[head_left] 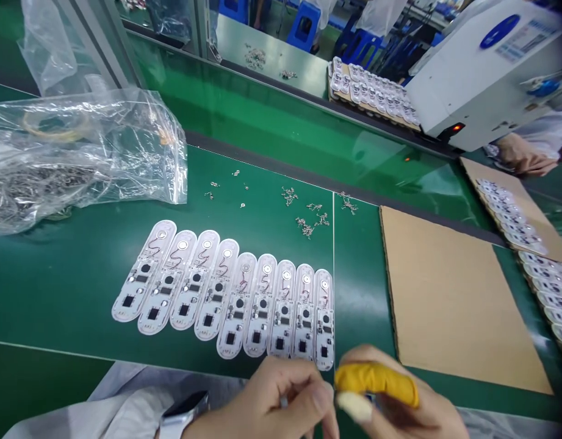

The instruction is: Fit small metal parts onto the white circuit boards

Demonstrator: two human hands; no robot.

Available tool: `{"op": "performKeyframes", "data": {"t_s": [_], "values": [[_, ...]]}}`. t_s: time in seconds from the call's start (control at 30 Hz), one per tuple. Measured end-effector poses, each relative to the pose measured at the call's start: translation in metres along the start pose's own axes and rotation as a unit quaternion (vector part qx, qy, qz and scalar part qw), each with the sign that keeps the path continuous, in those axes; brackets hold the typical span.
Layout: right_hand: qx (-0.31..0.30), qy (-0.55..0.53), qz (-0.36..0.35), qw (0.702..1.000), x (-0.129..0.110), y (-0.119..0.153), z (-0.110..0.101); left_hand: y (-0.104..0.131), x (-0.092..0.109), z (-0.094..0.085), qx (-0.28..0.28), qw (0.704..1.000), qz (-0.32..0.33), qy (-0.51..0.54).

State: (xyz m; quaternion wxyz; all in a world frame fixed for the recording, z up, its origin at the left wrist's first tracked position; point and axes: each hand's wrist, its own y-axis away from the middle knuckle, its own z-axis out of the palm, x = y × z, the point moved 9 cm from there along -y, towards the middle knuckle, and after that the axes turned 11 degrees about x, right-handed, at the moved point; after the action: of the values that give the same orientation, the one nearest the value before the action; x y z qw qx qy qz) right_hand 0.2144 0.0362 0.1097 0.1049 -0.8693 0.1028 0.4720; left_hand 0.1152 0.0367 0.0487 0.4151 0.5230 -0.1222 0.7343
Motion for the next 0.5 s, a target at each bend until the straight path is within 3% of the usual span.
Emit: {"op": "performKeyframes", "data": {"t_s": [0.07,0.1,0.17,0.23,0.27,0.5], "values": [[0.076,0.086,-0.06,0.992,0.008,-0.012,-0.015,-0.003,0.017,0.002,0.019,0.973,0.16,-0.163],[0.098,0.126,-0.09,0.983,0.013,-0.017,-0.018,0.0,0.025,0.007,0.032,0.931,0.254,-0.26],[0.098,0.182,-0.138,0.969,0.023,-0.022,-0.014,0.008,0.03,0.02,0.049,0.802,0.402,-0.438],[0.073,0.221,-0.165,0.958,0.036,-0.022,-0.007,0.009,0.021,0.029,0.052,0.698,0.448,-0.557],[0.063,0.241,-0.175,0.953,0.04,-0.021,-0.004,0.007,0.015,0.029,0.052,0.672,0.443,-0.591],[0.034,0.307,-0.265,0.913,0.038,-0.009,0.005,0.002,0.001,0.026,0.044,0.644,0.426,-0.634]]}}
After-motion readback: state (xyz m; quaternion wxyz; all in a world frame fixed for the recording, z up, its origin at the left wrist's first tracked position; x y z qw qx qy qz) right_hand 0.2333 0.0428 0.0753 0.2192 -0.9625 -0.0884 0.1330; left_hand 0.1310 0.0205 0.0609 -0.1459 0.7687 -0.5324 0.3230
